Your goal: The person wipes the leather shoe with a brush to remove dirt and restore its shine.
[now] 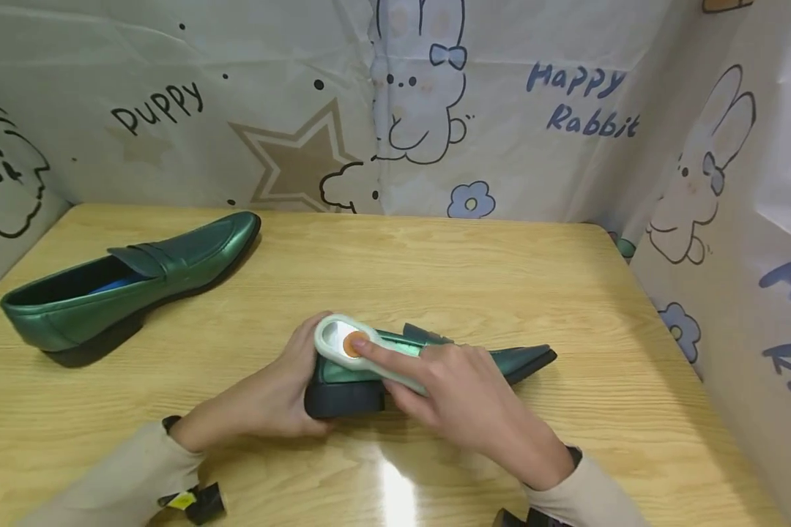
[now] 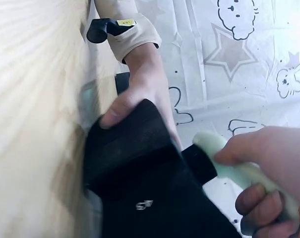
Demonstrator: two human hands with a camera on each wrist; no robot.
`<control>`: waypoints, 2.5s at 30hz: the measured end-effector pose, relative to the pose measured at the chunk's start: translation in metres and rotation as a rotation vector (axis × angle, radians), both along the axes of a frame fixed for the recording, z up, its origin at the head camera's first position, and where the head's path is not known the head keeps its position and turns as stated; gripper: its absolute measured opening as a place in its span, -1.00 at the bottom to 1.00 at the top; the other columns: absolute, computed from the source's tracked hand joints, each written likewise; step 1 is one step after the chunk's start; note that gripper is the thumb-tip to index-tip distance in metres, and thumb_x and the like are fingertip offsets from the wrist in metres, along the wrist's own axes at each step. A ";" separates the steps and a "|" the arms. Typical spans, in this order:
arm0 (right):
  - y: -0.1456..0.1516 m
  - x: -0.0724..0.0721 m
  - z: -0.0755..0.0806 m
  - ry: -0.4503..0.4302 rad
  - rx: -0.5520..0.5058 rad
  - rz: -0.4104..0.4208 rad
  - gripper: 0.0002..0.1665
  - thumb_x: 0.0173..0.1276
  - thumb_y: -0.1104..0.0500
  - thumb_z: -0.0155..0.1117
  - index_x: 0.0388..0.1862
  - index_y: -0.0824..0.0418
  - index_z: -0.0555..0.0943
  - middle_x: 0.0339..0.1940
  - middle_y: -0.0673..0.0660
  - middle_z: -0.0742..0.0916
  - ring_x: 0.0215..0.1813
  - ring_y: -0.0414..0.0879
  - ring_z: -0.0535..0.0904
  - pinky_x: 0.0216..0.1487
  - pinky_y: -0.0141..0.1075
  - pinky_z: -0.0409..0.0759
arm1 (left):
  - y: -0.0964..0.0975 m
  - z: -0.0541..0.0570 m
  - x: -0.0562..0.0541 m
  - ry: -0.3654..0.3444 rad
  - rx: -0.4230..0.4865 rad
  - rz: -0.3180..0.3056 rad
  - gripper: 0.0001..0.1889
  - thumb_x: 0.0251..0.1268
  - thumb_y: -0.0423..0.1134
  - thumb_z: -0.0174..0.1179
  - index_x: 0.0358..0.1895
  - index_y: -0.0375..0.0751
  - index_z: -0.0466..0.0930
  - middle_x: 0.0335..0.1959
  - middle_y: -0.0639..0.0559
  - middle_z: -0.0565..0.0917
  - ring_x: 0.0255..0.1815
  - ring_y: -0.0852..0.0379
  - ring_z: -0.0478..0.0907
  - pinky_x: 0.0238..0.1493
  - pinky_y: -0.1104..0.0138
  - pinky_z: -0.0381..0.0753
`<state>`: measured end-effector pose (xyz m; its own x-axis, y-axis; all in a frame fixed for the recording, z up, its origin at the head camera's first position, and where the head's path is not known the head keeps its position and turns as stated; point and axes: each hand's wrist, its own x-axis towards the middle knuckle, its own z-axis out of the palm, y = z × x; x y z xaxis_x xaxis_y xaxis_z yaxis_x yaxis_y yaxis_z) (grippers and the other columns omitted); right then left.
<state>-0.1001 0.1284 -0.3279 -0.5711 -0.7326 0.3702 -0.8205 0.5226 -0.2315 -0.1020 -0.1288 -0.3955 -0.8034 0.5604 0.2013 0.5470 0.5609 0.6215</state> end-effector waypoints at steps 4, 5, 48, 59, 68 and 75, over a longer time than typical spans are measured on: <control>-0.003 -0.001 0.005 0.109 0.050 -0.030 -0.36 0.34 0.07 0.18 0.39 -0.29 0.38 -0.71 -0.21 0.22 -0.68 -0.39 -0.03 -0.71 -0.52 0.02 | -0.002 0.005 -0.006 0.086 -0.077 -0.050 0.25 -0.55 -0.12 0.56 0.36 -0.41 -0.03 0.29 -0.28 0.13 0.34 -0.14 0.07 0.37 0.07 0.19; -0.003 -0.001 0.006 0.116 0.057 -0.028 -0.37 0.35 0.06 0.16 0.40 -0.29 0.37 -0.71 -0.20 0.22 -0.67 -0.39 -0.03 -0.71 -0.53 0.02 | -0.003 0.008 -0.007 0.107 -0.102 -0.061 0.22 -0.55 -0.10 0.55 0.35 -0.39 0.01 0.26 -0.24 0.16 0.31 -0.10 0.10 0.36 0.10 0.20; -0.003 0.005 -0.010 0.158 0.019 0.168 -0.52 0.54 -0.11 -0.16 0.37 -0.18 0.43 -0.74 -0.17 0.32 -0.69 -0.41 0.01 -0.69 -0.60 -0.01 | -0.007 0.018 -0.020 0.216 -0.242 -0.125 0.22 -0.47 0.03 0.59 0.34 -0.34 0.04 0.24 -0.16 0.20 0.33 -0.08 0.11 0.42 0.16 0.12; 0.003 -0.003 -0.005 0.186 0.034 -0.012 -0.45 0.55 -0.15 -0.38 0.40 -0.24 0.37 -0.72 -0.18 0.25 -0.70 -0.41 -0.02 -0.72 -0.60 -0.06 | -0.008 0.017 -0.021 0.264 -0.315 -0.124 0.26 -0.49 0.05 0.57 0.36 -0.42 0.00 0.26 -0.23 0.16 0.32 -0.11 0.09 0.41 0.16 0.13; -0.007 0.010 -0.012 0.194 0.020 0.097 -0.51 0.57 -0.08 -0.25 0.36 -0.20 0.43 -0.73 -0.16 0.27 -0.67 -0.39 -0.01 -0.69 -0.56 -0.02 | -0.009 0.017 -0.020 0.219 -0.247 -0.101 0.27 -0.62 0.01 0.64 0.33 -0.34 0.06 0.23 -0.15 0.22 0.32 -0.09 0.13 0.41 0.16 0.14; 0.001 0.004 -0.006 0.188 0.035 -0.009 -0.45 0.55 -0.15 -0.37 0.40 -0.26 0.37 -0.73 -0.17 0.27 -0.69 -0.39 0.00 -0.71 -0.60 -0.05 | -0.006 0.017 -0.018 0.325 -0.354 -0.105 0.26 -0.51 0.12 0.56 0.34 -0.45 0.06 0.24 -0.24 0.22 0.30 -0.12 0.15 0.43 0.16 0.10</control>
<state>-0.0962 0.1299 -0.3344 -0.5012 -0.7421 0.4451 -0.8426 0.5356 -0.0559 -0.1199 -0.1348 -0.3788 -0.6664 0.7141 0.2146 0.7456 0.6385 0.1907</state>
